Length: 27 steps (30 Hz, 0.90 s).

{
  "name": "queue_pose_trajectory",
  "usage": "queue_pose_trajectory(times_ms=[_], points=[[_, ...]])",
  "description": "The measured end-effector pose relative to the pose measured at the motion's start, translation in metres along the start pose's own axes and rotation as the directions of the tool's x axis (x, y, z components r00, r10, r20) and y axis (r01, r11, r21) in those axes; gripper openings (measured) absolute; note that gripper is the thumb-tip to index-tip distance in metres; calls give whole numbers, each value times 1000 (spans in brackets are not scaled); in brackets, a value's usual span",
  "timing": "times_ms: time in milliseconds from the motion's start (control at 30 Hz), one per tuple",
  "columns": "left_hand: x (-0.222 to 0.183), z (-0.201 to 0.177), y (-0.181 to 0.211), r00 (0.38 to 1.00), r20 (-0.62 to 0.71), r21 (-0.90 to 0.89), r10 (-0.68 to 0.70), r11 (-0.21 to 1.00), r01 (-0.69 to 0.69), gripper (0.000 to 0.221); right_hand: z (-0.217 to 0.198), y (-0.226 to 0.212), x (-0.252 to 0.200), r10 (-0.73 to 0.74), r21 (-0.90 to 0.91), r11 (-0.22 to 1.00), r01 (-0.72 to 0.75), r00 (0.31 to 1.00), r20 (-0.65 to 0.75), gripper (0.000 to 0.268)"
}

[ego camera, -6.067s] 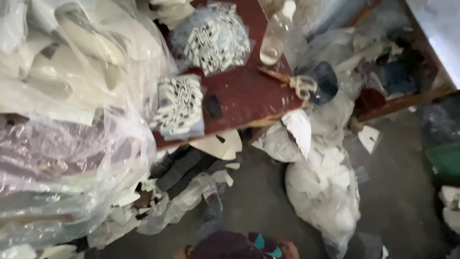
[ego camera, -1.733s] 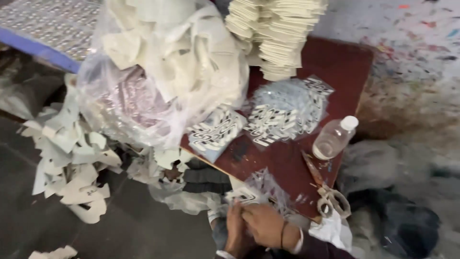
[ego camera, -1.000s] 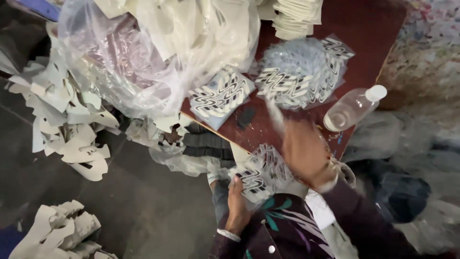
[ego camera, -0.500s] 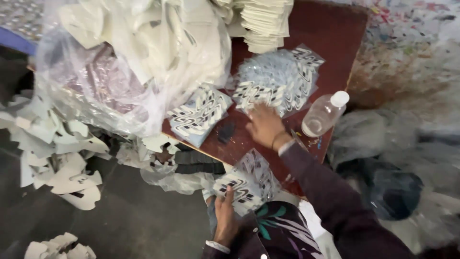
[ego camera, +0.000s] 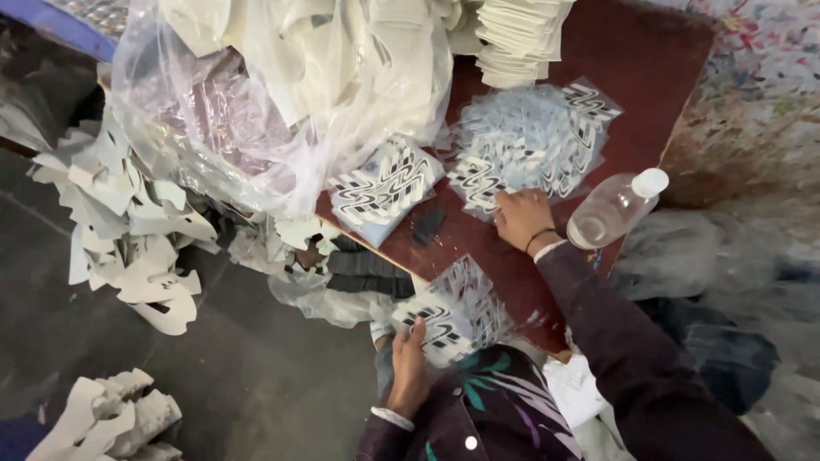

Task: The person uses shears to cut individual printed labels from a plastic sheet and places them into organized stacks on a workbench.

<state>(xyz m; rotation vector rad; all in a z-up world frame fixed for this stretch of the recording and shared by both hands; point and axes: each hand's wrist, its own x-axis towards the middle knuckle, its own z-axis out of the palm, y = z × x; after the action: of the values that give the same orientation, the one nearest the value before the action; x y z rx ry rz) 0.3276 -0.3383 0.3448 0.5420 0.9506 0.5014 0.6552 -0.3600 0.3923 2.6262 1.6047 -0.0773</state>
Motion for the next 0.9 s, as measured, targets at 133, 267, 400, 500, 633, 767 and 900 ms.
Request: queue_pose_trajectory(times_ms=[133, 267, 400, 500, 633, 767, 900], points=[[5, 15, 8, 998, 1, -49, -66, 997, 66, 33, 7, -15, -16, 14, 101, 995, 16, 957, -289, 36], [17, 0, -15, 999, 16, -87, -39, 995, 40, 34, 60, 5, -26, -117, -72, 993, 94, 883, -454, 10], [7, 5, -6, 1000, 18, -94, -21, 995, 22, 36, -42, 9, -51, 213, 411, 911, 32, 818, -535, 14], [-12, 23, 13, 996, -1, -166, -93, 982, 91, 39, -100, -42, -97, 302, 596, 803, 20, 849, -434, 35], [-26, 37, 27, 992, 57, -168, -116, 978, 124, 45, -56, -112, -155, -232, 437, 872, 221, 972, -31, 26], [-8, 17, 6, 998, 24, 243, 60, 968, -64, 36, -35, -103, -149, -658, 505, 583, 637, 734, -166, 19], [-4, 13, -4, 997, 30, 104, 74, 992, -77, 35, -53, -58, -97, -95, 597, 704, 385, 884, -458, 34]])
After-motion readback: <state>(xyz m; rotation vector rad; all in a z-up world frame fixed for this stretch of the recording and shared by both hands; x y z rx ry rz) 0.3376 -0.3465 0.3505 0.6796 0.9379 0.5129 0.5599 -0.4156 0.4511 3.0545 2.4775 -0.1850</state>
